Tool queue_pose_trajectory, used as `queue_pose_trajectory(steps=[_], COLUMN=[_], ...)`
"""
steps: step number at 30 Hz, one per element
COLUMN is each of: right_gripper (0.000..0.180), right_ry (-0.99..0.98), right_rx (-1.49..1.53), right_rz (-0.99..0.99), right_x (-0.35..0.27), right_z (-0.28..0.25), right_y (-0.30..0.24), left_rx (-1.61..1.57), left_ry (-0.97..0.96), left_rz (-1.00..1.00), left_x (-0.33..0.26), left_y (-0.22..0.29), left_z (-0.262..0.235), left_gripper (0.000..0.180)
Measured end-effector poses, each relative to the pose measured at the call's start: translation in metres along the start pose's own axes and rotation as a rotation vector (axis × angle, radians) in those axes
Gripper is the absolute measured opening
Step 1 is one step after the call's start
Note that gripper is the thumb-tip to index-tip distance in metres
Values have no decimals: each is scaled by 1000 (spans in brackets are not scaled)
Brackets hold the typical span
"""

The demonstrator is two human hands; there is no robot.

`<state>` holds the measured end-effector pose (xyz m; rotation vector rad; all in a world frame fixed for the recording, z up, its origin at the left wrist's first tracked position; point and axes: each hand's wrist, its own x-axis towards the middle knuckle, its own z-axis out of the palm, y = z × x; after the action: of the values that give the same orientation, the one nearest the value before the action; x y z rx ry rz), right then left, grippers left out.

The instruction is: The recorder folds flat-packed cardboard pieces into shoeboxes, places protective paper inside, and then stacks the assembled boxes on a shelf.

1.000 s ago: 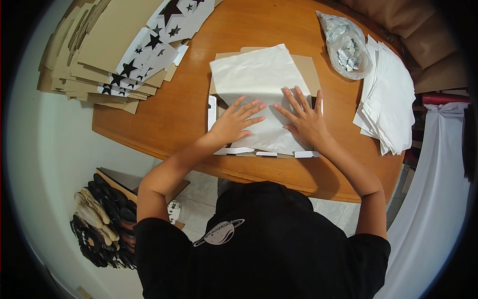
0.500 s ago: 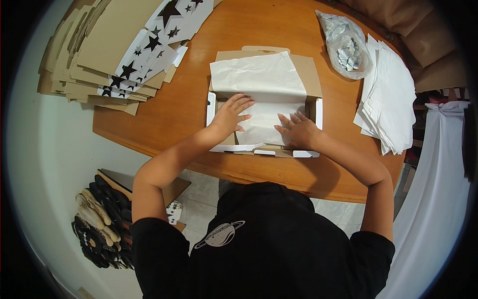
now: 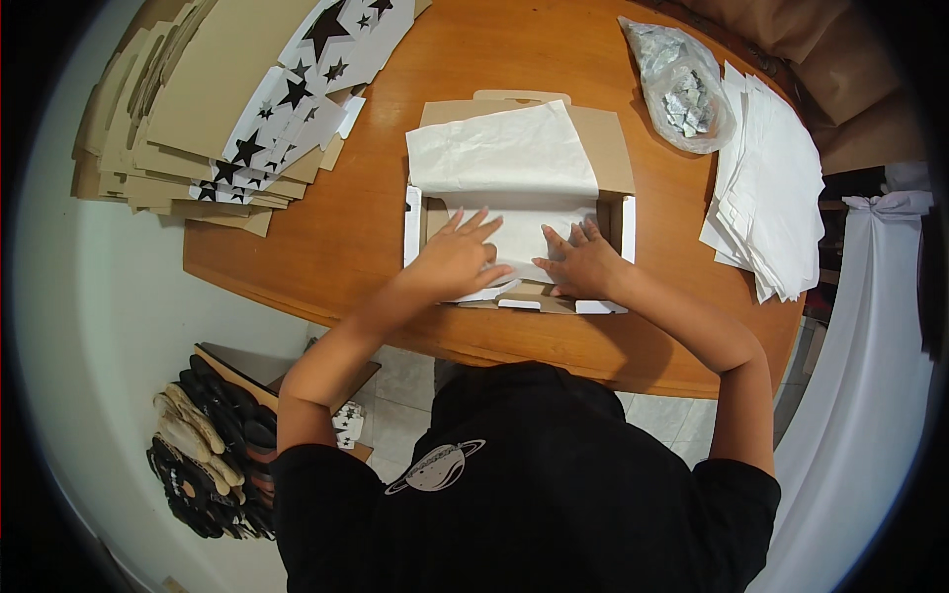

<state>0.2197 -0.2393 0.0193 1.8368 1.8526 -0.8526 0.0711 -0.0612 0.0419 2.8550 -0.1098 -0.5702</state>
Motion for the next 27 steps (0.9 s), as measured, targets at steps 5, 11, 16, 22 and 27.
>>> queue_pose_trajectory(steps=[5,11,16,22,27], right_gripper=[58,52,56,52,49], right_ry=[-22,-84,-83,-197,196], right_rx=[-15,20,3,253,322], right_rz=[-18,-51,-15,-20,-213], right_x=[2,-4,6,-10,-19], right_z=[-6,-22,-8,-30,-48], right_y=[2,5,0,-7,19], left_rx=[-394,-660,-839,-39,132], left_ry=[63,159,-22,-171,-207], left_rz=[99,247,109,29,81], left_x=[-21,-27,-5,24,26], left_y=[15,10,-9,-15,-17], left_z=[15,8,15,37,41], left_gripper=[25,28,37,71,85])
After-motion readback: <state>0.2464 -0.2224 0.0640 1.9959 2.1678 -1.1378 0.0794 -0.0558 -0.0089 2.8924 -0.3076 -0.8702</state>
